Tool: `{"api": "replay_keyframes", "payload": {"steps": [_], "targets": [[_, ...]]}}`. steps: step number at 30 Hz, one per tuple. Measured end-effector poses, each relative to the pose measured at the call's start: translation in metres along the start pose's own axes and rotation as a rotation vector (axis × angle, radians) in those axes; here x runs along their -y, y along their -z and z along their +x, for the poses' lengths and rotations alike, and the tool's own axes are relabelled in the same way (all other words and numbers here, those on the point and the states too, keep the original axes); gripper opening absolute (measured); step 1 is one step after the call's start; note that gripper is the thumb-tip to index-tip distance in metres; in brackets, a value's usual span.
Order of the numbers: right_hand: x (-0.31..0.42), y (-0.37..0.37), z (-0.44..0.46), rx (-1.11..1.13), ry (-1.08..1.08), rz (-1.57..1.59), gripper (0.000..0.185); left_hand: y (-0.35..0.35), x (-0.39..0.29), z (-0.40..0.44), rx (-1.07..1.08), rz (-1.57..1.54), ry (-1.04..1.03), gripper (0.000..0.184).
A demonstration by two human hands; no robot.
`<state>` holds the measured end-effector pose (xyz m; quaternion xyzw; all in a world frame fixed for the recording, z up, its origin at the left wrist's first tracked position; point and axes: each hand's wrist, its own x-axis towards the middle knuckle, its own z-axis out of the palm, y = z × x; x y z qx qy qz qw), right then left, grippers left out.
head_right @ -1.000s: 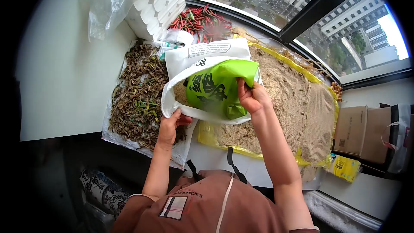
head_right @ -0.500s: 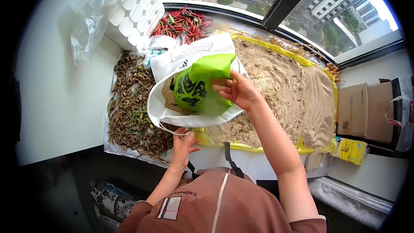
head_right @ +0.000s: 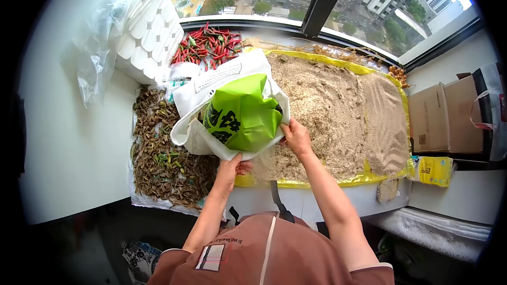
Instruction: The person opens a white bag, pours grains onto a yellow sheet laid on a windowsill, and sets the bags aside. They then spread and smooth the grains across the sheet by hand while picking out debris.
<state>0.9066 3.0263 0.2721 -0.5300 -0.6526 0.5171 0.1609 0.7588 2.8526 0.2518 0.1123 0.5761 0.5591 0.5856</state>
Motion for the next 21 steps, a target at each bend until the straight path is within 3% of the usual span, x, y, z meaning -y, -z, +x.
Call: {"api": "replay_keyframes", "payload": {"steps": [3, 4, 8, 12, 15, 16, 17, 19, 20, 21], "targets": [[0.044, 0.001, -0.01, 0.035, 0.2, 0.029, 0.02, 0.011, -0.034, -0.028, 0.018, 0.02, -0.053, 0.031], [0.061, 0.003, -0.014, 0.111, 0.177, 0.206, 0.017, 0.013, -0.045, -0.04, 0.019, 0.021, -0.121, 0.032], [0.084, -0.006, -0.015, 0.159, 0.205, 0.218, 0.017, 0.023, -0.054, -0.06, 0.058, 0.043, -0.094, 0.031], [0.069, -0.013, -0.011, 0.136, 0.129, 0.053, 0.021, 0.034, -0.032, -0.048, 0.03, -0.059, -0.089, 0.03], [0.079, 0.004, -0.007, 0.082, 0.247, -0.501, 0.02, 0.036, -0.032, -0.047, 0.004, -0.142, -0.073, 0.03], [0.091, 0.007, -0.012, -0.114, 0.444, -0.517, 0.019, 0.037, -0.031, -0.046, 0.003, -0.124, -0.09, 0.033], [0.098, 0.01, -0.009, -0.217, 0.5, -0.49, 0.018, 0.038, -0.03, -0.046, 0.006, -0.1, -0.063, 0.034], [0.124, 0.004, -0.011, -0.268, 0.718, -0.295, 0.018, 0.043, -0.029, -0.05, 0.008, -0.043, -0.011, 0.037], [0.132, -0.003, -0.005, -0.261, 0.848, -0.37, 0.017, 0.059, -0.027, -0.052, 0.156, 0.171, 0.199, 0.044], [0.141, -0.01, 0.002, -0.253, 0.974, -0.447, 0.017, 0.057, -0.041, -0.067, 0.258, 0.226, 0.223, 0.047]]}}
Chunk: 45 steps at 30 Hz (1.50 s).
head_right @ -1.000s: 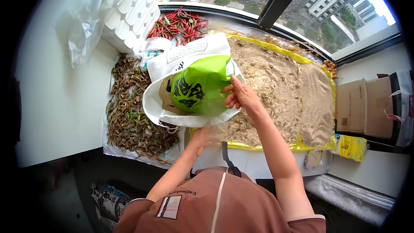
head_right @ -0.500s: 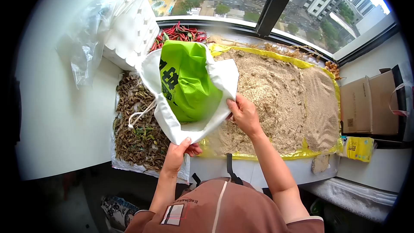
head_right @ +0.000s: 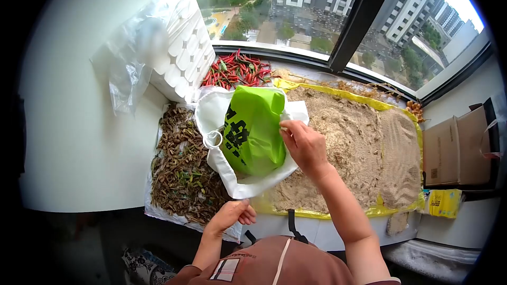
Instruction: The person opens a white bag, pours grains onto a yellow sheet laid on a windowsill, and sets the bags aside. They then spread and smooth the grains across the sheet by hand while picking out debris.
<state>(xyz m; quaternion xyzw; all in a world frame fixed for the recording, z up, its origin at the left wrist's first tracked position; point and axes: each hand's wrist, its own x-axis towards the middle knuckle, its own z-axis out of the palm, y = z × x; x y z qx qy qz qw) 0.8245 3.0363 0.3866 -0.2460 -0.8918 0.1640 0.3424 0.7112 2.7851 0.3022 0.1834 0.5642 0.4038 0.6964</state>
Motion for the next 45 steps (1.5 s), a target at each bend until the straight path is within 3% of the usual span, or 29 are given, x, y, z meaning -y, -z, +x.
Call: {"api": "replay_keyframes", "payload": {"steps": [2, 5, 6, 8, 10, 13, 20, 22, 24, 25, 29, 32, 33, 36, 38, 39, 40, 42, 43, 45], "targets": [[0.001, -0.014, 0.021, 0.087, -0.04, -0.178, 0.015, -0.022, -0.027, -0.031, 0.098, -0.068, -0.218, 0.03], [-0.009, -0.037, 0.043, 0.216, -0.065, -0.33, 0.017, -0.058, -0.073, -0.02, -0.414, 0.472, -0.897, 0.014], [-0.014, -0.044, 0.051, 0.269, -0.068, -0.353, 0.018, -0.055, -0.082, 0.006, -0.593, 0.834, -1.152, 0.027], [-0.014, -0.045, 0.056, 0.32, -0.077, -0.327, 0.019, -0.048, -0.077, 0.056, -0.845, 1.375, -1.003, 0.046], [-0.015, -0.035, 0.057, 0.314, -0.073, -0.235, 0.02, -0.033, -0.074, 0.086, -0.876, 1.353, -0.978, 0.036], [-0.005, -0.009, 0.057, 0.335, -0.201, -0.115, 0.018, -0.024, -0.068, 0.068, -0.902, 1.248, -1.134, 0.01], [0.047, -0.006, 0.102, 0.103, -0.035, 0.084, 0.02, -0.031, -0.103, -0.014, -1.077, 1.019, -1.307, 0.02], [0.031, -0.022, 0.107, 0.24, -0.061, 0.012, 0.022, -0.017, -0.082, 0.002, -1.001, 1.081, -1.265, 0.033], [0.023, -0.018, 0.094, 0.24, -0.1, 0.008, 0.024, -0.011, -0.058, 0.021, -0.949, 1.014, -1.281, 0.04], [0.017, -0.016, 0.086, 0.255, -0.124, 0.003, 0.024, -0.016, -0.059, 0.008, -0.964, 1.008, -1.275, 0.06], [0.004, -0.002, 0.063, 0.319, -0.217, 0.023, 0.023, -0.035, -0.03, -0.001, -1.118, 0.875, -0.891, 0.088], [0.018, 0.005, 0.065, 0.322, -0.127, -0.075, 0.021, -0.037, -0.007, 0.034, -1.208, 0.853, -0.794, 0.087], [0.024, 0.011, 0.067, 0.252, -0.105, -0.048, 0.02, -0.028, -0.007, 0.039, -1.231, 0.836, -0.869, 0.07], [0.044, 0.032, 0.073, 0.083, 0.065, -0.027, 0.019, 0.003, -0.004, 0.015, -1.113, 0.71, -0.761, 0.045], [0.041, 0.022, 0.059, 0.037, 0.138, -0.113, 0.019, 0.022, 0.0, 0.006, -1.172, 0.503, -0.684, 0.028], [0.037, 0.02, 0.053, 0.076, 0.142, -0.108, 0.018, 0.027, 0.001, 0.004, -1.159, 0.376, -0.67, 0.027], [0.042, 0.029, 0.053, 0.117, -0.032, -0.008, 0.017, 0.029, 0.0, 0.002, -1.169, 0.411, -0.673, 0.026], [0.058, 0.045, 0.059, 0.077, 0.02, -0.005, 0.017, 0.024, -0.001, -0.004, -1.196, 0.46, -0.66, 0.024], [0.06, 0.046, 0.056, 0.092, 0.019, -0.019, 0.017, 0.019, -0.007, -0.011, -1.069, 0.345, -0.51, 0.029], [0.063, 0.048, 0.057, 0.096, 0.027, -0.055, 0.017, 0.024, 0.005, -0.006, -1.169, 0.705, -0.729, 0.034]]}}
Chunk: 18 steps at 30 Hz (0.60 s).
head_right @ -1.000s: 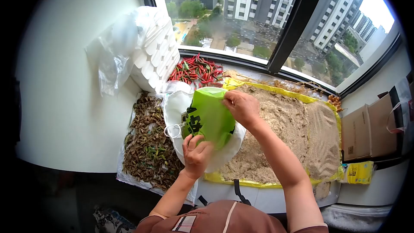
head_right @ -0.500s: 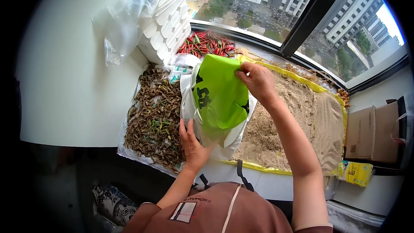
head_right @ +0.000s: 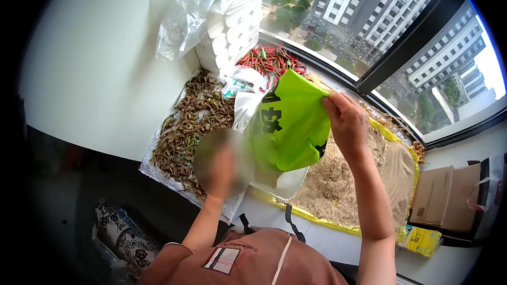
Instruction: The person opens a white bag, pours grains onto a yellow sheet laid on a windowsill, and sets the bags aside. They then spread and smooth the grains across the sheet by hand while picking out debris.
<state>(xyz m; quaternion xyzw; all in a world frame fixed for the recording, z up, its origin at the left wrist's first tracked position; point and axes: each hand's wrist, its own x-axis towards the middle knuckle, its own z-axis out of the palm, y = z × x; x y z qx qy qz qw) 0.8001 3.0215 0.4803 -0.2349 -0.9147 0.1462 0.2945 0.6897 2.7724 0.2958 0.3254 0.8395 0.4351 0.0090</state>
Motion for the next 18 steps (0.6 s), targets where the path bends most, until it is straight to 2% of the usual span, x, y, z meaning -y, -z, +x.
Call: {"api": "replay_keyframes", "payload": {"steps": [1, 2, 4, 7, 11, 14, 17, 18], "targets": [[0.001, 0.002, -0.001, -0.04, 0.03, 0.04, 0.016, -0.002, 0.005, 0.001, -0.055, 0.113, -0.17, 0.037], [0.004, 0.006, -0.001, -0.059, 0.027, 0.065, 0.015, 0.005, 0.0, 0.002, 0.07, 0.083, -0.068, 0.041], [0.007, 0.015, 0.0, -0.115, 0.035, 0.107, 0.012, 0.007, 0.003, -0.001, 0.025, 0.002, -0.122, 0.038], [0.004, 0.029, -0.003, -0.255, -0.119, 0.115, 0.013, -0.003, 0.013, -0.001, -0.068, -0.088, -0.124, 0.037], [-0.015, 0.039, -0.004, -0.137, -0.168, 0.122, 0.016, -0.001, 0.0, 0.01, -0.043, -0.05, -0.103, 0.037], [-0.016, 0.056, -0.003, -0.193, -0.141, 0.144, 0.016, 0.004, -0.009, 0.014, -0.013, -0.044, -0.064, 0.038], [-0.016, 0.07, -0.008, -0.238, -0.178, 0.138, 0.016, 0.019, -0.018, 0.021, -0.171, -0.07, -0.166, 0.039], [-0.019, 0.08, -0.007, -0.289, -0.132, 0.149, 0.017, 0.016, -0.013, 0.017, -0.187, -0.077, -0.19, 0.038]]}}
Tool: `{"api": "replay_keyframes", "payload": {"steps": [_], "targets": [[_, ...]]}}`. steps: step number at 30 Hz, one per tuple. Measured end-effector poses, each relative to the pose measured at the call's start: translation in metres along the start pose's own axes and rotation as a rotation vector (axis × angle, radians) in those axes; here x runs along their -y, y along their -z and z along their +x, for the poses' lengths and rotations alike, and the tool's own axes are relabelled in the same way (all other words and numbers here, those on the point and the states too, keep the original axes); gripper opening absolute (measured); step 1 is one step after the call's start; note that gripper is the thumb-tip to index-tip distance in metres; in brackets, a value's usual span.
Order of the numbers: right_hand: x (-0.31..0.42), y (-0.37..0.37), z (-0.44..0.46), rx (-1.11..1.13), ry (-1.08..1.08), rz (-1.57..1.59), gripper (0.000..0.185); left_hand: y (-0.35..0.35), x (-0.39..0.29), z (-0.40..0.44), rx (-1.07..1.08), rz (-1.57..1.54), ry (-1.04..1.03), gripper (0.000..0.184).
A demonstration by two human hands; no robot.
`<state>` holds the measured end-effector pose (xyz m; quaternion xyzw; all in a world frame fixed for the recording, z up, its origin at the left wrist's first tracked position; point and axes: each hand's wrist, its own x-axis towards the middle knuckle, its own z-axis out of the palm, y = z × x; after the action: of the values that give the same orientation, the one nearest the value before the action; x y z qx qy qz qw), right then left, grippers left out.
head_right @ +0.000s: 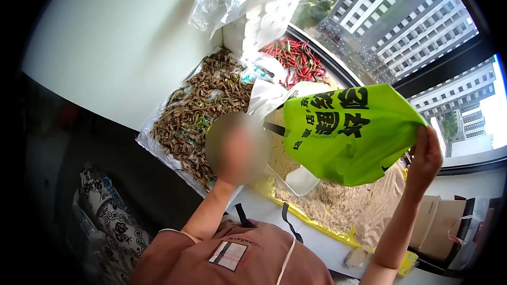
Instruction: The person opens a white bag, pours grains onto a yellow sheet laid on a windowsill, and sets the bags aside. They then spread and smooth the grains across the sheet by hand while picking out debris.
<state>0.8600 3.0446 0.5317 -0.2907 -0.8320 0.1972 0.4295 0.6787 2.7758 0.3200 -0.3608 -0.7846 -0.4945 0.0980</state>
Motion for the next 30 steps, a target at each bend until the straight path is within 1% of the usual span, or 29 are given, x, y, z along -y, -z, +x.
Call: {"api": "replay_keyframes", "payload": {"steps": [1, 2, 3, 4, 5, 7, 8, 9, 11, 13, 14, 15, 17, 19, 20, 21, 23, 26, 27, 29, 30], "targets": [[0.013, 0.006, 0.0, -0.037, -0.013, -0.051, 0.018, -0.004, 0.006, -0.008, -0.015, -0.009, -0.024, 0.038], [0.006, 0.002, -0.003, 0.007, -0.002, -0.065, 0.018, -0.007, 0.01, -0.011, -0.037, -0.019, -0.056, 0.038], [-0.004, -0.003, -0.007, 0.05, 0.007, -0.08, 0.019, -0.006, 0.009, -0.012, -0.048, -0.066, -0.044, 0.038], [-0.008, -0.002, -0.009, 0.087, -0.044, -0.01, 0.019, -0.006, 0.008, -0.011, -0.059, -0.114, -0.037, 0.038], [-0.003, 0.011, -0.008, -0.021, -0.035, -0.114, 0.02, -0.007, 0.008, -0.007, -0.083, -0.16, -0.027, 0.038], [0.015, 0.034, 0.006, -0.086, -0.08, 0.076, 0.02, -0.006, 0.007, -0.015, -0.091, -0.112, -0.004, 0.04], [0.01, 0.031, 0.004, -0.043, -0.013, 0.011, 0.019, -0.003, 0.005, -0.018, -0.078, -0.092, -0.004, 0.041], [-0.011, 0.027, 0.0, 0.089, -0.043, -0.016, 0.019, -0.001, 0.004, -0.014, -0.072, -0.072, -0.022, 0.042], [-0.024, 0.029, -0.002, 0.126, -0.156, 0.147, 0.02, -0.002, 0.003, -0.008, -0.074, -0.039, -0.045, 0.045], [-0.007, 0.042, 0.004, -0.035, -0.119, 0.15, 0.019, -0.011, 0.015, -0.019, -0.105, -0.117, -0.059, 0.045], [-0.003, 0.033, -0.002, -0.057, -0.109, 0.124, 0.019, -0.014, 0.021, -0.027, -0.106, -0.154, -0.074, 0.045], [-0.031, 0.031, -0.007, 0.031, -0.193, 0.066, 0.019, -0.009, 0.019, -0.024, -0.066, -0.116, -0.048, 0.044], [-0.038, 0.046, -0.008, 0.063, -0.208, 0.182, 0.025, -0.004, 0.013, -0.011, -0.01, -0.048, 0.004, 0.041], [-0.017, 0.066, 0.001, -0.053, -0.192, 0.186, 0.024, -0.01, 0.02, -0.017, -0.065, -0.138, -0.039, 0.046], [-0.023, 0.058, -0.005, -0.013, -0.198, 0.155, 0.024, -0.01, 0.022, -0.02, -0.075, -0.181, -0.075, 0.048], [-0.035, 0.051, -0.01, 0.11, -0.226, 0.155, 0.023, -0.006, 0.021, -0.014, -0.092, -0.141, -0.103, 0.048], [-0.031, 0.066, -0.01, -0.006, -0.267, 0.18, 0.021, -0.001, 0.012, -0.004, -0.145, -0.068, -0.13, 0.049], [-0.063, 0.07, -0.019, 0.066, -0.294, 0.196, 0.02, -0.019, 0.027, -0.02, -0.129, -0.186, -0.124, 0.048], [-0.066, 0.068, -0.022, 0.141, -0.353, 0.24, 0.02, -0.014, 0.026, -0.014, -0.119, -0.13, -0.145, 0.044], [-0.051, 0.079, -0.019, 0.023, -0.329, 0.284, 0.02, -0.003, 0.018, -0.015, -0.116, -0.014, -0.135, 0.038], [-0.052, 0.086, -0.018, 0.025, -0.308, 0.304, 0.02, -0.005, 0.016, -0.022, -0.082, -0.06, -0.008, 0.033]]}}
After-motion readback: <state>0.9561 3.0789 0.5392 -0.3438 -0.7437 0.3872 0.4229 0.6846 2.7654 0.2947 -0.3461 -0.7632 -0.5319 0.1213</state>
